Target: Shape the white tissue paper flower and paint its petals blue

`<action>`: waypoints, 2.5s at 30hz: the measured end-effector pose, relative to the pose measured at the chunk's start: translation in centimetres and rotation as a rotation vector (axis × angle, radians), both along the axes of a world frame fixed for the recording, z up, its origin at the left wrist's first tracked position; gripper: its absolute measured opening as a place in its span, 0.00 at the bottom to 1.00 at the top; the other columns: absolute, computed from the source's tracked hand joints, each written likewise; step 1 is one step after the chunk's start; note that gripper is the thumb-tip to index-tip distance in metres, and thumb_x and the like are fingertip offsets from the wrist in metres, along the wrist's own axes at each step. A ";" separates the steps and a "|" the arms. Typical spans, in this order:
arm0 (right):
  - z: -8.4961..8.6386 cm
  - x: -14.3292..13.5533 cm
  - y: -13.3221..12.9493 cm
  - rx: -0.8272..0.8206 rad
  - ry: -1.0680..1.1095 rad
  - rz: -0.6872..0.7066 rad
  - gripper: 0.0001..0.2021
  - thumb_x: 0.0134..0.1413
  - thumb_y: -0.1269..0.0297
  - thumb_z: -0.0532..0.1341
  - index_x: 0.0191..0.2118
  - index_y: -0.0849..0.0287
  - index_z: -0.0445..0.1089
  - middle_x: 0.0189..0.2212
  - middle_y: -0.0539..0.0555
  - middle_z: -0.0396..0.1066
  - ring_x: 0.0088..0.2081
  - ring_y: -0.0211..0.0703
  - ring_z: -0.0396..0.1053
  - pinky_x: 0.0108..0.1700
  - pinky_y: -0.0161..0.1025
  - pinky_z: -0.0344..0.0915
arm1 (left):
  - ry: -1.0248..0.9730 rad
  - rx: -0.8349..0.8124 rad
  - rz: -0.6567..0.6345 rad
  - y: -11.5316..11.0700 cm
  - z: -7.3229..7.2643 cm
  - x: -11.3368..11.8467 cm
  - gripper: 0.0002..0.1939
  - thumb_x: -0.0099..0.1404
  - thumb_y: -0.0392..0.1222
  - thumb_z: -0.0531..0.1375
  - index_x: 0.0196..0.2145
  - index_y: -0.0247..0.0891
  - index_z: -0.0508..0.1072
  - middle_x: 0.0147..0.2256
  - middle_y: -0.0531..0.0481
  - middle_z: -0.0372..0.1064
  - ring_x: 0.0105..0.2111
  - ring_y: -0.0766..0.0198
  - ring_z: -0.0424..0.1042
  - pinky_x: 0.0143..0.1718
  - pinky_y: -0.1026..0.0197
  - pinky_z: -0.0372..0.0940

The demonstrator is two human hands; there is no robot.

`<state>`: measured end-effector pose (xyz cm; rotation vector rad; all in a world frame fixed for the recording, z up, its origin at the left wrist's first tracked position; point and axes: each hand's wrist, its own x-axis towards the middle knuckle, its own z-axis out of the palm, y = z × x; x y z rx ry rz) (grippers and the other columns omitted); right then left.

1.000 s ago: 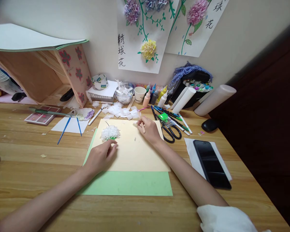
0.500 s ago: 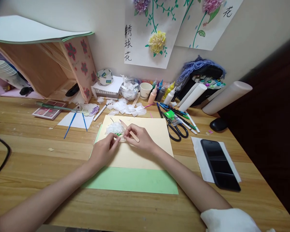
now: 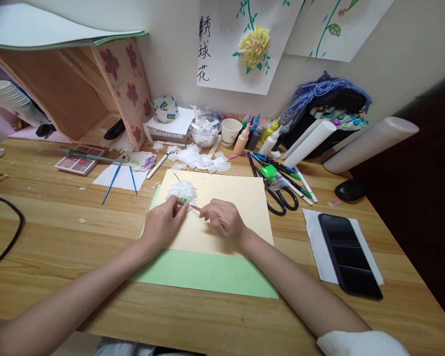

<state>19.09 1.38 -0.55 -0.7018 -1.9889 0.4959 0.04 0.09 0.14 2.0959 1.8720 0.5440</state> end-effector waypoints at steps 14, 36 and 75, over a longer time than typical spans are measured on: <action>-0.1 -0.4 0.5 -0.009 -0.157 -0.038 0.15 0.66 0.65 0.45 0.34 0.57 0.67 0.25 0.53 0.71 0.29 0.40 0.68 0.33 0.38 0.64 | -0.072 0.002 -0.024 0.4 -0.1 0.0 0.10 0.68 0.47 0.53 0.38 0.39 0.68 0.26 0.52 0.72 0.26 0.62 0.71 0.26 0.63 0.54; -0.5 -1.3 0.3 -0.335 0.132 -0.176 0.22 0.66 0.55 0.45 0.25 0.56 0.66 0.22 0.52 0.68 0.24 0.38 0.64 0.29 0.38 0.61 | -0.061 -0.006 -0.037 0.4 -0.1 0.1 0.11 0.68 0.47 0.52 0.36 0.38 0.69 0.25 0.52 0.71 0.24 0.63 0.69 0.26 0.63 0.54; -0.4 -1.8 0.9 -0.431 0.143 -0.214 0.21 0.66 0.54 0.46 0.25 0.56 0.65 0.21 0.49 0.69 0.24 0.35 0.66 0.29 0.35 0.62 | -0.115 -0.019 -0.032 0.4 0.1 0.1 0.10 0.67 0.45 0.53 0.36 0.36 0.68 0.22 0.53 0.66 0.23 0.64 0.64 0.27 0.63 0.53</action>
